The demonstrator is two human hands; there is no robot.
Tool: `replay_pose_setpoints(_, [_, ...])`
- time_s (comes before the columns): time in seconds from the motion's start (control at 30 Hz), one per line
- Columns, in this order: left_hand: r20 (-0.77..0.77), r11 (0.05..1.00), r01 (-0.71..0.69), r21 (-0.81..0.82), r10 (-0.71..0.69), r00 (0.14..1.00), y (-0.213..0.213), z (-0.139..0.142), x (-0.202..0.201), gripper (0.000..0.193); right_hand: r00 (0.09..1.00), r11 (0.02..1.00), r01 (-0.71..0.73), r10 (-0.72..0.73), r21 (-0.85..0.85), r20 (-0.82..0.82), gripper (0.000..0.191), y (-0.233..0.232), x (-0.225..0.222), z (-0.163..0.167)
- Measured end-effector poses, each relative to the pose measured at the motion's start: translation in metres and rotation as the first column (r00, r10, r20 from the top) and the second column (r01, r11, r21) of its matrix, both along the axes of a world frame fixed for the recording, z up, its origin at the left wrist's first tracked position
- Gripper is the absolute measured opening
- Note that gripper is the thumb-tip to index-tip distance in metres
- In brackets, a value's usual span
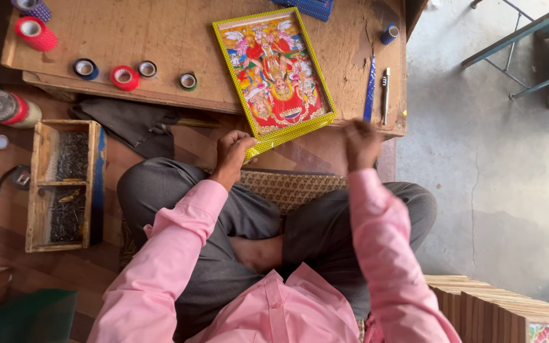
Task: The person applies yellow and green decorative tape to the edges of a framed religious print using a utility knife to cut the tape. The person then places the finished frame on a stack and begins working on a second frame.
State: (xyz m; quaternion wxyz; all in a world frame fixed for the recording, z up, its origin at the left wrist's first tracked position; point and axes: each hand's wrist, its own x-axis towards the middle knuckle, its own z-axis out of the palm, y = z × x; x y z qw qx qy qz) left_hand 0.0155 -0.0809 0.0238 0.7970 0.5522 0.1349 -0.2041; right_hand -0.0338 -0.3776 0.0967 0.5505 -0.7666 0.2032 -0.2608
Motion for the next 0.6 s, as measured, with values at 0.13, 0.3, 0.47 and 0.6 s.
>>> replay_pose_setpoints(0.13, [0.008, 0.999, 0.007, 0.046, -0.008, 1.000, -0.002, 0.000, 0.000, 0.013, 0.834, 0.861, 0.302, -0.446, -0.408, -0.324, 0.040, -0.058, 0.022, 0.014])
replay_pose_setpoints(0.3, [0.081, 0.998, -0.007, 0.062, 0.002, 0.997, -0.004, -0.003, -0.001, 0.017, 0.825, 0.761, 0.209, -0.474, -0.614, -0.307, 0.046, -0.057, 0.031, -0.003])
replay_pose_setpoints(0.47, [0.118, 0.992, 0.014, 0.126, -0.029, 0.993, 0.000, -0.005, 0.004, 0.019, 0.989, 0.804, 0.060, 0.033, 0.592, -0.145, 0.037, -0.052, 0.032, 0.011])
replay_pose_setpoints(0.6, [0.131, 0.988, 0.003, 0.157, -0.024, 0.991, 0.005, -0.006, 0.003, 0.021, 0.966, 0.541, -0.258, 0.165, 0.800, 0.199, 0.030, -0.019, -0.004, 0.039])
